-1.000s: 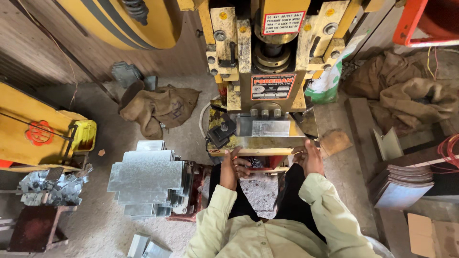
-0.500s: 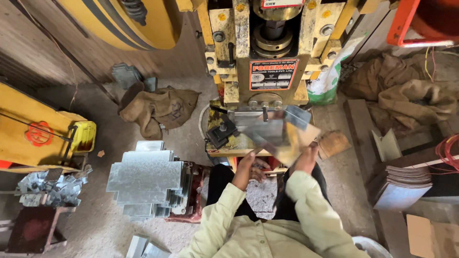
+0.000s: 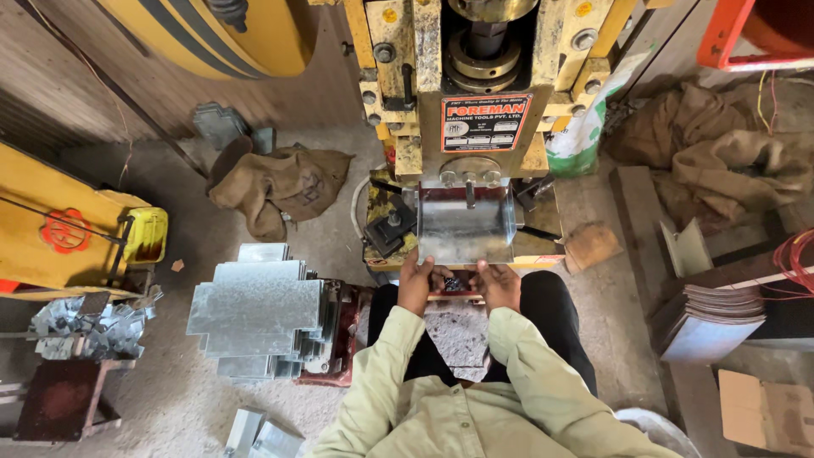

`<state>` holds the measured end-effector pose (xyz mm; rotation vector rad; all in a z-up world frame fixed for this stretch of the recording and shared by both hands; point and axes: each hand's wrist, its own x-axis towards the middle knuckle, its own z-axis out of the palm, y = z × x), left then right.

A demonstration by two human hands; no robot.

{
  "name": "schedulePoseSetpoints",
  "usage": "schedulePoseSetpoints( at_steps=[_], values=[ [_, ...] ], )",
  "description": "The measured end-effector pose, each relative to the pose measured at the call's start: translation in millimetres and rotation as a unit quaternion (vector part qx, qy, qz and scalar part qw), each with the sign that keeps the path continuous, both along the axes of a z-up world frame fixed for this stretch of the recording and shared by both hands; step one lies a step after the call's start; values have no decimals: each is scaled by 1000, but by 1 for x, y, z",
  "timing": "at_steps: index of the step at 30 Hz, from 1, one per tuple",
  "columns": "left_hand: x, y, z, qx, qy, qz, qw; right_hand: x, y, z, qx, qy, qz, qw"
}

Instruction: The person operates a yellow hydraulic press machine in a workshop. They repeatedly pick up flat metal sheets from a stack, place them into the press die, activate the machine to stamp the metal, and then remove the processed sheets to place them in a separate pile.

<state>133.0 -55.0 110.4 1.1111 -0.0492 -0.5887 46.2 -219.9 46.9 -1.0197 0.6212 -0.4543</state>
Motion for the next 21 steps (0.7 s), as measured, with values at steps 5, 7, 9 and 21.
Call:
schedulePoseSetpoints(
  at_steps=[5,7,9,21],
  values=[
    [-3,23,-7,6,35,-85,996,-2,2,8,-50,37,3,998],
    [-10,32,-11,31,42,-163,985,-2,2,10,-53,25,0,998],
    [-12,34,-8,57,44,-226,972,-1,1,12,-59,24,-5,998],
    [14,-67,19,-68,134,-128,980,-39,-23,1,-14,32,-51,998]
  ],
)
